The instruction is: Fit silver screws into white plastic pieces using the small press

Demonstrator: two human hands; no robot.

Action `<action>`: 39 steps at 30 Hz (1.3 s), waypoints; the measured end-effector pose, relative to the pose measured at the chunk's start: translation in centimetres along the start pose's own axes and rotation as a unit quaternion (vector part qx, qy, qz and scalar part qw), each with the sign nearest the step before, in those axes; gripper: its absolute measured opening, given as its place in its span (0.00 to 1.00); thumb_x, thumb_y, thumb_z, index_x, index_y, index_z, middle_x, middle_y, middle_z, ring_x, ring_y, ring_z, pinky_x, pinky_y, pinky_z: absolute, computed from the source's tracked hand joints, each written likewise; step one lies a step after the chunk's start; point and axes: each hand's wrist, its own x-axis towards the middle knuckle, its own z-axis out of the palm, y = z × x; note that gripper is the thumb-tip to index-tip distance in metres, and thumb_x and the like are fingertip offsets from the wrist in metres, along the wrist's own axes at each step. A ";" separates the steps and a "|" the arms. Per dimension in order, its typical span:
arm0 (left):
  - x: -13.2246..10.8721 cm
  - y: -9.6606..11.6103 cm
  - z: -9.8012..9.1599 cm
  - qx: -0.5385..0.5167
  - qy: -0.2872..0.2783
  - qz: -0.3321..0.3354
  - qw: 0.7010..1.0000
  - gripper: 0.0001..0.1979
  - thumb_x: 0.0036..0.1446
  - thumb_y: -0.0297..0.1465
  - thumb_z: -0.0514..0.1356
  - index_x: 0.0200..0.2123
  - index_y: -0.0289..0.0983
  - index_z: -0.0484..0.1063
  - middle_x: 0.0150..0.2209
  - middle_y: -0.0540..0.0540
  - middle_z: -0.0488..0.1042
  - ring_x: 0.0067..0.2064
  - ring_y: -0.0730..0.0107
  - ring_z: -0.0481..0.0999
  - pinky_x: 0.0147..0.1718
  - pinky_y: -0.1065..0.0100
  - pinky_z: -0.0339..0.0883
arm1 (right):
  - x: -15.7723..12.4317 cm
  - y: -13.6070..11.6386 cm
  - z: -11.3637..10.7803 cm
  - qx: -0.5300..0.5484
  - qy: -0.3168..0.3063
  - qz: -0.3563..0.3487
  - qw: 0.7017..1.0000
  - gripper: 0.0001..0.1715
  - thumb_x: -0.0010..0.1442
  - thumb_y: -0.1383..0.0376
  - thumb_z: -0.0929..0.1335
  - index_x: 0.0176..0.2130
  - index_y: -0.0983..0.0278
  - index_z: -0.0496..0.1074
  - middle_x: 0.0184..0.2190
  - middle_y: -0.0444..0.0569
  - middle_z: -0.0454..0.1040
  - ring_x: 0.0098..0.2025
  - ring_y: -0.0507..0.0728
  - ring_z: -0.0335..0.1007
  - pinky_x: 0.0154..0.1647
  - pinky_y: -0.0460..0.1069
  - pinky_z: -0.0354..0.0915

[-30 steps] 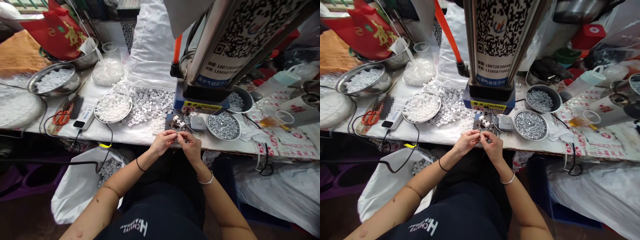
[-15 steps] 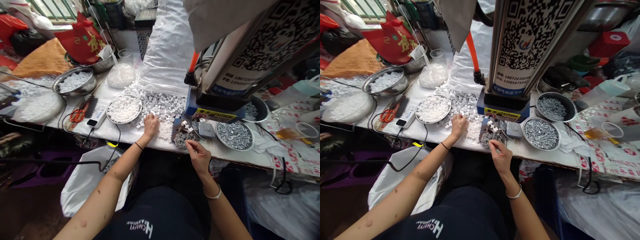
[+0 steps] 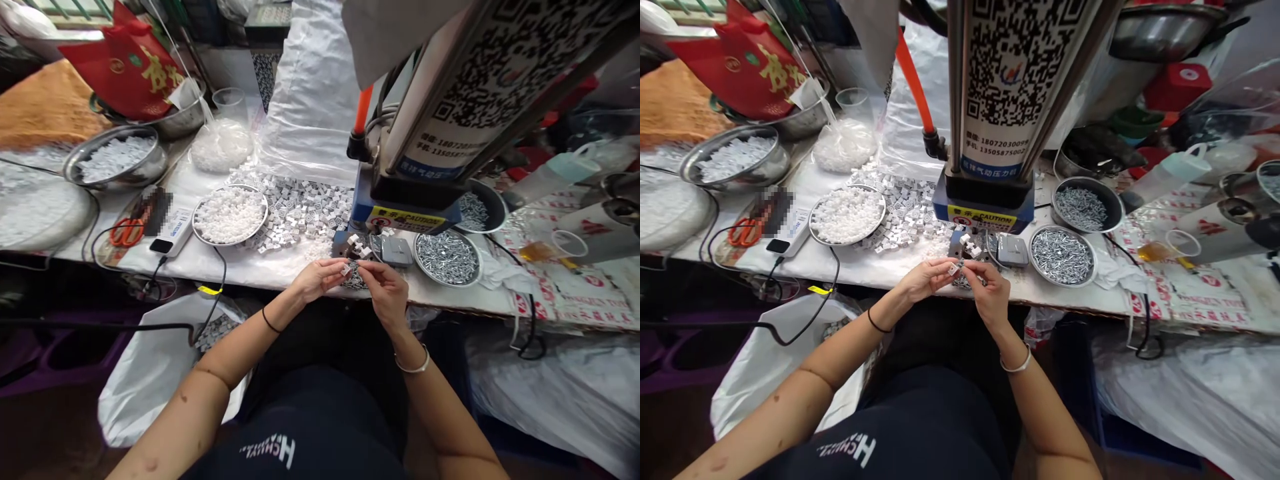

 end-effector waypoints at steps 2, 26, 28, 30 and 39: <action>-0.4 -0.5 0.8 -0.054 -0.018 -0.025 0.998 0.11 0.45 0.25 0.67 0.35 0.31 0.76 0.33 0.45 0.77 0.35 0.74 0.77 0.43 0.71 0.69 | 0.2 -0.3 0.1 -0.032 -0.022 -0.032 0.999 0.07 0.55 0.61 0.70 0.35 0.60 0.75 0.36 0.46 0.78 0.40 0.56 0.75 0.44 0.51 0.70; -0.6 -3.0 1.9 -0.150 0.079 0.006 0.985 0.04 0.47 0.27 0.66 0.28 0.33 0.76 0.27 0.48 0.76 0.28 0.79 0.73 0.30 0.77 0.68 | -0.2 2.1 -0.8 -0.262 -0.110 -0.405 0.869 0.16 0.57 0.73 0.66 0.46 0.65 0.73 0.45 0.56 0.76 0.47 0.59 0.73 0.45 0.54 0.74; -0.6 -3.0 1.5 -0.094 0.079 0.010 0.992 0.07 0.46 0.31 0.67 0.29 0.33 0.76 0.29 0.47 0.76 0.30 0.77 0.74 0.32 0.75 0.68 | -0.1 2.1 -0.9 -0.254 -0.110 -0.379 0.883 0.15 0.58 0.72 0.65 0.44 0.62 0.74 0.43 0.53 0.77 0.45 0.58 0.74 0.43 0.53 0.74; -0.3 -2.6 1.2 0.007 0.086 0.071 0.994 0.10 0.45 0.34 0.67 0.30 0.33 0.77 0.30 0.46 0.77 0.32 0.74 0.74 0.34 0.73 0.67 | 0.6 1.8 -1.1 -0.244 -0.084 -0.318 0.912 0.12 0.59 0.70 0.65 0.41 0.59 0.76 0.40 0.49 0.79 0.41 0.56 0.76 0.41 0.52 0.74; 7.1 0.2 0.4 0.157 -0.037 0.271 0.949 0.17 0.50 0.36 0.63 0.44 0.37 0.75 0.43 0.46 0.76 0.43 0.69 0.73 0.43 0.71 0.65 | 6.9 1.2 -1.3 -0.177 -0.016 -0.087 0.980 0.10 0.55 0.59 0.68 0.33 0.61 0.77 0.32 0.47 0.80 0.35 0.57 0.76 0.39 0.51 0.70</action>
